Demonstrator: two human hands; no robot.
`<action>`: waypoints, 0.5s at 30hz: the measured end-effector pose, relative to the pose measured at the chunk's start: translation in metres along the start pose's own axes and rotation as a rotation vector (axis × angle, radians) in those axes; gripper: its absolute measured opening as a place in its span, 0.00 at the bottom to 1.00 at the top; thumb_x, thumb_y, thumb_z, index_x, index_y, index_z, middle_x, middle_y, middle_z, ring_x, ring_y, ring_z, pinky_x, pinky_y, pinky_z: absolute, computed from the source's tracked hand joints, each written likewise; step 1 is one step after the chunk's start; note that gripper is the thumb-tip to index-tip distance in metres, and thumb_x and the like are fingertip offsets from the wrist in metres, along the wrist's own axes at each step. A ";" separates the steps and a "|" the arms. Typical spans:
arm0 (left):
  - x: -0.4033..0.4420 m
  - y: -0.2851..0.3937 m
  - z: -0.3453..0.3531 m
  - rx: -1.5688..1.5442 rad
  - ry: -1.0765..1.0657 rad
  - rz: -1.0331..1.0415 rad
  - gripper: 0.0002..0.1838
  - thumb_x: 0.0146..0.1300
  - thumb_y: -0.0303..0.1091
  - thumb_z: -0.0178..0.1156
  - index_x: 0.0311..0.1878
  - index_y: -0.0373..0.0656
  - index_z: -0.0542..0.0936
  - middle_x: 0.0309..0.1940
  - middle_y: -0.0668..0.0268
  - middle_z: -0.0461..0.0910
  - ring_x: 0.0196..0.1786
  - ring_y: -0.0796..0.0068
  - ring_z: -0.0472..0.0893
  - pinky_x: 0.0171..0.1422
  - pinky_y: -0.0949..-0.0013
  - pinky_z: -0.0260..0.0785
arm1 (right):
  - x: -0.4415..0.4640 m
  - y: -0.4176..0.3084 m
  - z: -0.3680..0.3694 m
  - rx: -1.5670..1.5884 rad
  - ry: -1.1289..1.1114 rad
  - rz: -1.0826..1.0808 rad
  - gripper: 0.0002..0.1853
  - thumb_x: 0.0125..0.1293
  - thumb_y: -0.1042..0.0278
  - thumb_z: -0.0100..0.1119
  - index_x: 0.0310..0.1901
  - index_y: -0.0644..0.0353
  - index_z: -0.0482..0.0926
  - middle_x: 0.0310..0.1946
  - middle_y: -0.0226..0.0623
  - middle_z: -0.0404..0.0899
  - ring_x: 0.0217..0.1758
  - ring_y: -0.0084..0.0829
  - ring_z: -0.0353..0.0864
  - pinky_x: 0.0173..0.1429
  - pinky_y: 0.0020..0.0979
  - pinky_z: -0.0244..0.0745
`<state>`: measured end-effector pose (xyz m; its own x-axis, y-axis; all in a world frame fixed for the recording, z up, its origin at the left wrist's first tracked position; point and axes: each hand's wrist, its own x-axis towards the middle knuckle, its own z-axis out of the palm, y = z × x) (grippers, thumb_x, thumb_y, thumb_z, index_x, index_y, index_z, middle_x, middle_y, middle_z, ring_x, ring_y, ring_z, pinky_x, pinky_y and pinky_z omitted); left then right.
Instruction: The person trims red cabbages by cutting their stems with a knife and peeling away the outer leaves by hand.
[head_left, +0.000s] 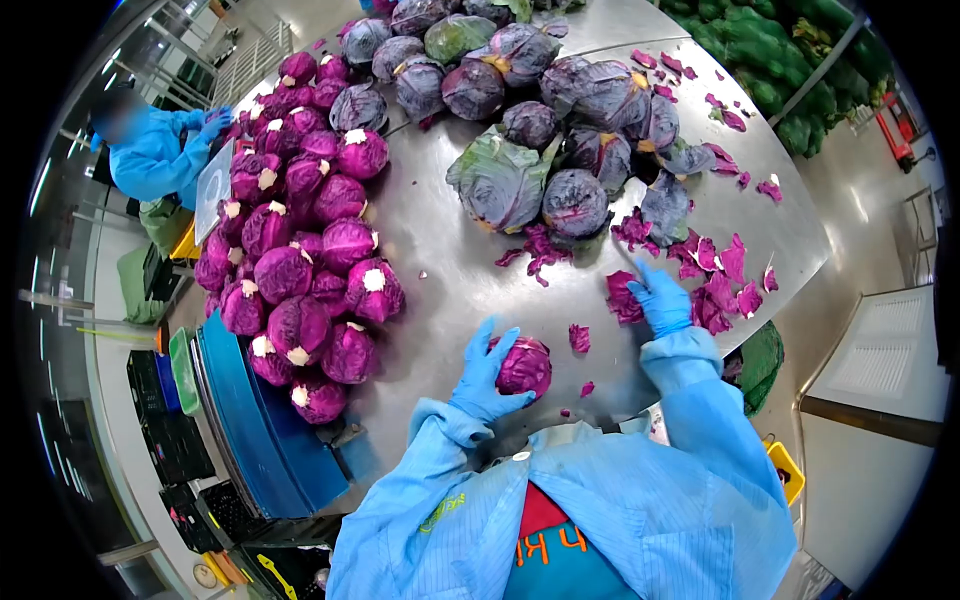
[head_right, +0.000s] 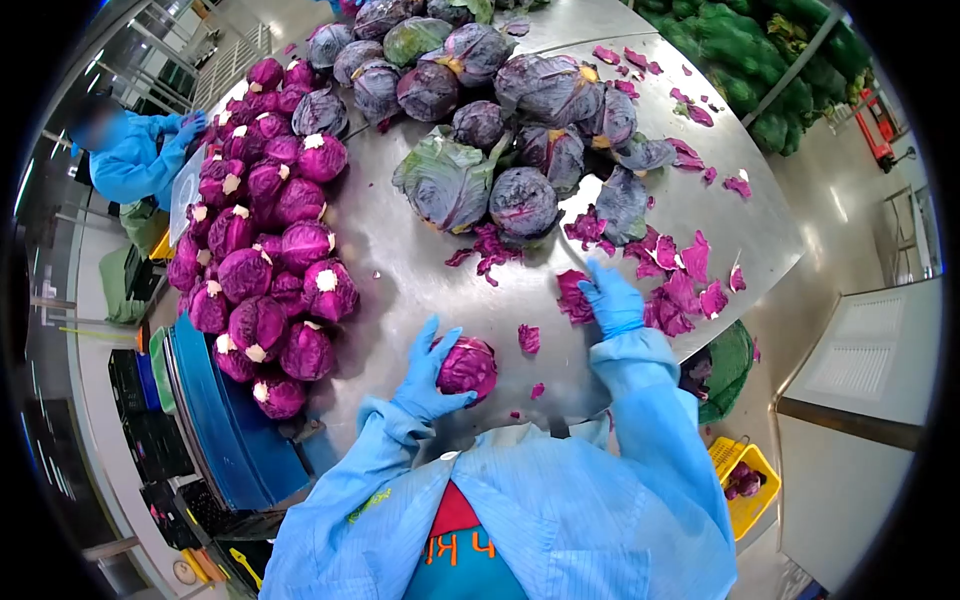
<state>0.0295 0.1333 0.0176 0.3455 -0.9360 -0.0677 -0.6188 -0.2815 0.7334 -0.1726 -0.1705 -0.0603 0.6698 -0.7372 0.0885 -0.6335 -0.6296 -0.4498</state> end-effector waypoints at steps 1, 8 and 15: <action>-0.004 -0.005 0.004 -0.059 0.027 -0.038 0.56 0.36 0.52 0.77 0.72 0.49 0.64 0.73 0.44 0.49 0.74 0.43 0.53 0.76 0.50 0.51 | 0.002 -0.007 -0.020 -0.084 -0.011 -0.005 0.33 0.64 0.52 0.61 0.70 0.43 0.64 0.41 0.40 0.76 0.39 0.43 0.79 0.42 0.42 0.75; 0.005 0.005 0.020 0.028 0.094 -0.076 0.57 0.35 0.51 0.78 0.71 0.44 0.62 0.70 0.45 0.57 0.70 0.44 0.60 0.73 0.52 0.57 | -0.028 -0.139 -0.019 0.743 -0.574 0.226 0.32 0.55 0.55 0.73 0.61 0.54 0.76 0.38 0.37 0.81 0.42 0.28 0.80 0.50 0.29 0.75; 0.012 0.014 0.020 0.052 0.123 -0.049 0.65 0.33 0.51 0.77 0.72 0.31 0.52 0.65 0.42 0.63 0.64 0.42 0.67 0.70 0.52 0.60 | -0.021 -0.130 0.021 0.929 -0.867 0.052 0.26 0.62 0.53 0.67 0.57 0.59 0.78 0.43 0.38 0.83 0.46 0.26 0.81 0.56 0.29 0.74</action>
<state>0.0107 0.1142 0.0131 0.4577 -0.8889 -0.0169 -0.6338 -0.3396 0.6950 -0.0964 -0.0681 -0.0227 0.9079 -0.1327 -0.3977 -0.3928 0.0622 -0.9175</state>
